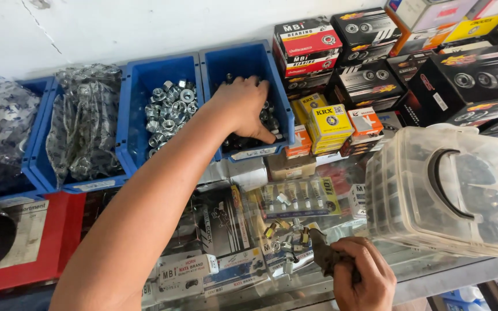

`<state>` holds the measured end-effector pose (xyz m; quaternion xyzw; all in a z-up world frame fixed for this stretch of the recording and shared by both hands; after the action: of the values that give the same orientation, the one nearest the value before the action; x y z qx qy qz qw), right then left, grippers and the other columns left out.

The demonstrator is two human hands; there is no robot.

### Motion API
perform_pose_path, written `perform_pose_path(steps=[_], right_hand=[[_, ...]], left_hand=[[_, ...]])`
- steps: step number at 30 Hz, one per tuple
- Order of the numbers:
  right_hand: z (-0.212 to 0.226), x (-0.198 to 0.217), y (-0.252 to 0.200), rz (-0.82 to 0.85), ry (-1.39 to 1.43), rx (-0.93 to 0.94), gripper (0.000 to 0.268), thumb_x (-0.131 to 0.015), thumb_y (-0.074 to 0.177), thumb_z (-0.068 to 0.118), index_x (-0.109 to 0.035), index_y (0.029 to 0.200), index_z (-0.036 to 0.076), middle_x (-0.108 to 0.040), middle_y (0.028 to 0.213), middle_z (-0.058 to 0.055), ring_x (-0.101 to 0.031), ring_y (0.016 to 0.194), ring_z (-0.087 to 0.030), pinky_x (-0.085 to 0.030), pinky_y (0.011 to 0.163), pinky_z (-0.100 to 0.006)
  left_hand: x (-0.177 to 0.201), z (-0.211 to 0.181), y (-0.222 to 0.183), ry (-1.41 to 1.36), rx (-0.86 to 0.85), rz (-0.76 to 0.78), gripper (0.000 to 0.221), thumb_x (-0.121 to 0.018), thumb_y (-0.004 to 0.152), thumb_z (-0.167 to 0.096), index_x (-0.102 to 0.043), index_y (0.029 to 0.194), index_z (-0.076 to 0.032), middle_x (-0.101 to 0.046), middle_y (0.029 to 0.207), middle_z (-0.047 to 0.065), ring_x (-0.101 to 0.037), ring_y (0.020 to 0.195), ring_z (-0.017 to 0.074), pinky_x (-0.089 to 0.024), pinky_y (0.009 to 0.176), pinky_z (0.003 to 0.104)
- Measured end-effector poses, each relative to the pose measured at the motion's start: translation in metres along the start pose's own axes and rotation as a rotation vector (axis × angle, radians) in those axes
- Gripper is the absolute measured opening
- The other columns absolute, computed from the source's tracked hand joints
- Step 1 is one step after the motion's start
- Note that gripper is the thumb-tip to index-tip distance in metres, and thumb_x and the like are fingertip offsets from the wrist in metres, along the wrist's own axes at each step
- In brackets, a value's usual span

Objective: Sorting and organizing various nuts, bolts, and small metal clips from blue bins onto a counter.

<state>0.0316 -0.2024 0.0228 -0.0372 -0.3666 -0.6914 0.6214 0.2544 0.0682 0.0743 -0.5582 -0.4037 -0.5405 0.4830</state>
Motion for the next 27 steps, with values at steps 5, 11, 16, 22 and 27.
perform_pose_path(steps=[5,11,16,22,27], right_hand=[[0.002,-0.001,0.001,0.030,-0.008,0.005,0.027,-0.056,0.066,-0.009,-0.070,0.086,0.002,-0.073,0.086,-0.008,-0.062,0.064,-0.019,-0.050,0.061,-0.026],[-0.001,-0.002,0.001,0.010,0.012,-0.011,0.026,-0.057,0.066,-0.009,-0.071,0.085,0.002,-0.074,0.086,-0.006,-0.056,0.056,-0.015,-0.043,0.053,-0.023],[-0.005,-0.006,-0.001,0.053,-0.007,-0.081,0.025,-0.058,0.063,-0.010,-0.072,0.081,0.002,-0.076,0.084,-0.008,-0.060,0.055,-0.017,-0.048,0.052,-0.026],[-0.005,-0.006,0.001,0.046,0.010,-0.017,0.027,-0.058,0.062,-0.009,-0.072,0.083,0.003,-0.075,0.083,-0.007,-0.059,0.053,-0.016,-0.046,0.051,-0.024],[-0.002,-0.005,0.002,0.067,0.010,0.001,0.028,-0.057,0.062,-0.009,-0.071,0.083,0.003,-0.074,0.082,-0.006,-0.056,0.053,-0.016,-0.044,0.051,-0.024]], left_hand=[[0.001,-0.011,-0.005,0.072,-0.035,-0.080,0.103,-0.085,0.070,-0.073,-0.061,0.129,0.007,-0.066,0.118,0.023,-0.066,0.099,0.0384,-0.058,0.076,0.050],[-0.007,0.003,0.009,-0.069,0.157,0.151,0.127,-0.089,0.065,-0.073,-0.038,0.155,-0.001,-0.042,0.153,0.024,-0.047,0.132,0.0460,-0.049,0.100,0.062],[0.000,0.006,0.017,-0.059,0.138,0.092,0.098,-0.097,0.059,-0.069,-0.067,0.125,-0.002,-0.060,0.128,0.020,-0.065,0.105,0.0396,-0.057,0.086,0.054],[-0.013,0.005,0.024,-0.056,0.130,-0.105,0.062,-0.087,0.072,-0.029,-0.061,0.119,0.002,-0.068,0.114,0.022,-0.067,0.099,0.0413,-0.058,0.079,0.050],[-0.010,0.004,0.020,-0.067,0.140,-0.226,0.030,-0.075,0.077,-0.010,-0.068,0.105,0.000,-0.074,0.097,0.020,-0.073,0.079,0.0408,-0.059,0.066,0.048]])
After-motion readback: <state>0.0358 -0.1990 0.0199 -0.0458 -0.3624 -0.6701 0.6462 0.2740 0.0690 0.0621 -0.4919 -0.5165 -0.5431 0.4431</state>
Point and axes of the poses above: each hand's wrist, its own y-axis towards the middle knuckle, its own x-axis out of the back of the hand, z = x × y, the point moved 7 cm from there along y, towards the middle knuckle
